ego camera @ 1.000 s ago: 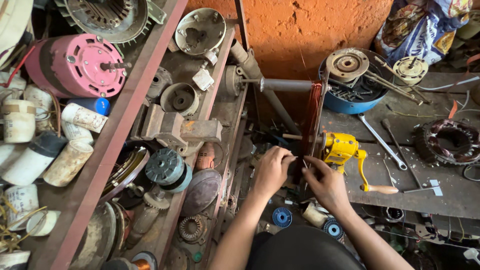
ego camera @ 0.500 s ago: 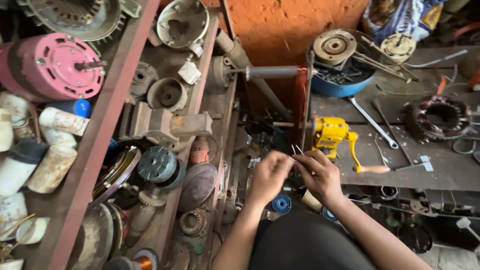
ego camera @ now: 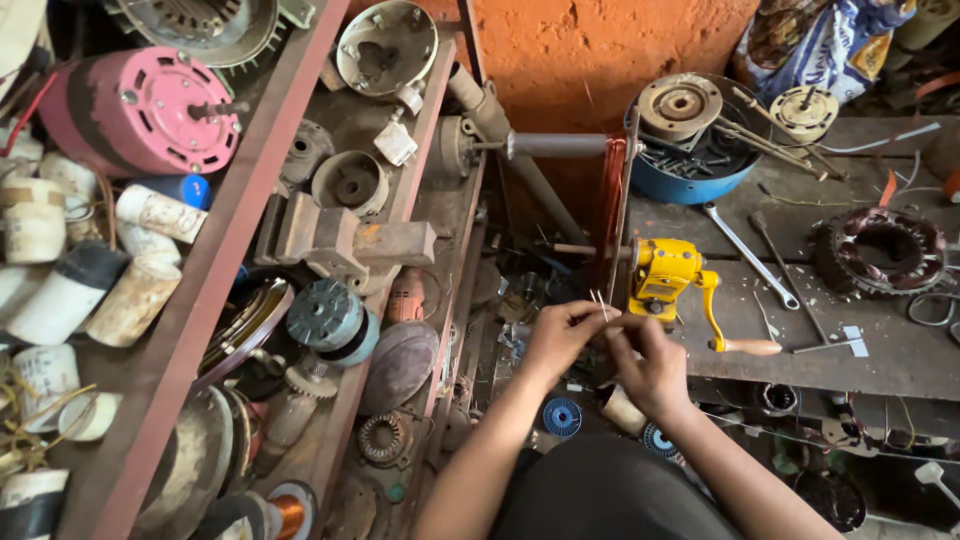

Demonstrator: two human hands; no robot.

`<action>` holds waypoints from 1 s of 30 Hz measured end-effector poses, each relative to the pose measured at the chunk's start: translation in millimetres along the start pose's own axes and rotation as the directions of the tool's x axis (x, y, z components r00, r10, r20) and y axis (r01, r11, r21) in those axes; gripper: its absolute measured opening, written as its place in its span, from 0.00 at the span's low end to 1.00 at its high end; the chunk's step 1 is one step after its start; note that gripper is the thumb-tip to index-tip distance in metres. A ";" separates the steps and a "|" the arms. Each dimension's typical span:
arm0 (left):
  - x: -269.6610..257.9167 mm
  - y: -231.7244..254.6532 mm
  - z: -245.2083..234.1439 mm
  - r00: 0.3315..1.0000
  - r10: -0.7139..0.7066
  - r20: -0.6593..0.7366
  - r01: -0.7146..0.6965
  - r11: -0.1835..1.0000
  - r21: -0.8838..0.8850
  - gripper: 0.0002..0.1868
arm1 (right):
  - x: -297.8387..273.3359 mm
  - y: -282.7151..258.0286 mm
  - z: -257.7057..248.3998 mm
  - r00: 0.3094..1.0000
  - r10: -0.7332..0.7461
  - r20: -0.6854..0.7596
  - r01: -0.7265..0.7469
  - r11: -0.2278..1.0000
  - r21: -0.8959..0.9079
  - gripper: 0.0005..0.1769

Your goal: The person operates a manual wire winding machine to wrap copper wire around a cylindrical core. They turn a yellow crank to rotate the core and guide the wire with their hands to ensure even layers. The person pauses to adjust the wire and uses a tool to cut the wire at the end of the process.

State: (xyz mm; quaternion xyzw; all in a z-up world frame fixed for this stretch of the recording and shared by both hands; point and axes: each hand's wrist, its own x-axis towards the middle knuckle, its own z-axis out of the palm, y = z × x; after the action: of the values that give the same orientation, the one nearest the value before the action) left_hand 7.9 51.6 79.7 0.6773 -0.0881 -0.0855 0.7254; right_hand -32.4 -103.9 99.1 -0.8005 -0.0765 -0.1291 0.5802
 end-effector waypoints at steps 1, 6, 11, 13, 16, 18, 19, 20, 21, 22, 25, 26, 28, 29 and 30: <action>-3.8 -4.4 3.5 0.992 -0.128 -0.012 0.124 0.976 -0.178 0.12 | 3.0 2.4 1.5 0.973 0.227 0.040 -0.230 0.948 0.220 0.11; -16.5 -14.1 8.2 0.980 -0.199 -0.011 0.173 0.873 -0.455 0.12 | 24.8 8.4 5.0 0.844 0.468 0.262 -0.534 0.688 0.491 0.14; -19.3 -11.4 15.6 0.920 -0.246 -0.306 0.089 0.890 -0.448 0.07 | 12.8 -1.4 2.2 0.868 0.465 0.173 -0.478 0.690 0.543 0.14; -22.3 -4.5 17.2 0.898 -0.336 -0.286 0.139 0.830 -0.540 0.07 | 4.7 -8.0 -0.9 0.861 0.464 0.208 -0.508 0.778 0.370 0.13; -26.4 10.4 15.9 0.948 -0.260 -0.184 0.080 0.754 -0.653 0.06 | -1.6 -15.4 -5.7 0.823 0.507 0.257 -0.562 0.793 0.236 0.12; -28.9 21.8 12.6 0.971 -0.072 -0.227 -0.024 0.918 -0.395 0.06 | 1.1 -17.4 -6.5 0.844 0.487 0.224 -0.524 0.837 0.156 0.13; -30.6 27.3 10.8 0.962 0.072 -0.263 -0.089 0.995 -0.054 0.06 | 3.4 -17.9 -6.8 0.880 0.440 0.181 -0.460 0.883 0.092 0.14; -32.4 32.1 8.8 0.944 0.219 -0.245 -0.143 0.945 0.294 0.07 | 7.2 -17.4 -7.3 0.911 0.387 0.143 -0.394 0.919 0.024 0.16; -33.8 36.0 6.1 0.922 0.332 -0.200 -0.246 0.900 0.359 0.07 | 13.0 -15.7 -6.7 0.975 0.173 0.142 -0.178 0.984 0.023 0.14; -34.4 38.7 2.6 0.887 0.438 -0.146 -0.346 0.840 0.417 0.06 | 19.7 -13.2 -5.5 0.988 -0.049 0.144 0.047 0.999 0.021 0.13; -32.1 37.1 -8.4 0.920 0.384 -0.077 -0.342 0.883 0.321 0.07 | 28.7 -6.4 -5.3 0.960 -0.220 0.171 0.218 0.975 0.034 0.10; -28.2 33.7 -12.6 0.949 0.308 -0.062 -0.285 0.926 0.248 0.07 | 31.4 -4.3 -4.9 0.963 -0.199 0.181 0.195 0.980 0.040 0.09; -18.8 21.6 -21.4 0.985 0.117 -0.127 -0.089 0.975 0.202 0.14 | 32.8 -0.3 -3.5 0.993 -0.111 0.038 0.109 0.993 0.055 0.05; -11.5 14.0 -26.2 0.988 0.020 -0.152 0.007 0.985 0.173 0.18 | 33.0 1.5 -3.8 0.997 -0.064 -0.036 0.066 0.996 0.066 0.04; -0.9 6.9 -33.9 0.967 0.078 -0.243 -0.028 0.978 0.205 0.15 | 34.4 3.2 -4.5 0.989 -0.079 -0.127 0.074 0.996 -0.044 0.05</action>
State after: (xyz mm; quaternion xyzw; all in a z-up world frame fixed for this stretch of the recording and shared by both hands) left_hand 15.3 85.0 84.2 0.7495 -0.0225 0.0291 0.6609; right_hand 0.8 -110.1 107.7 -0.7983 -0.0670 -0.2040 0.5628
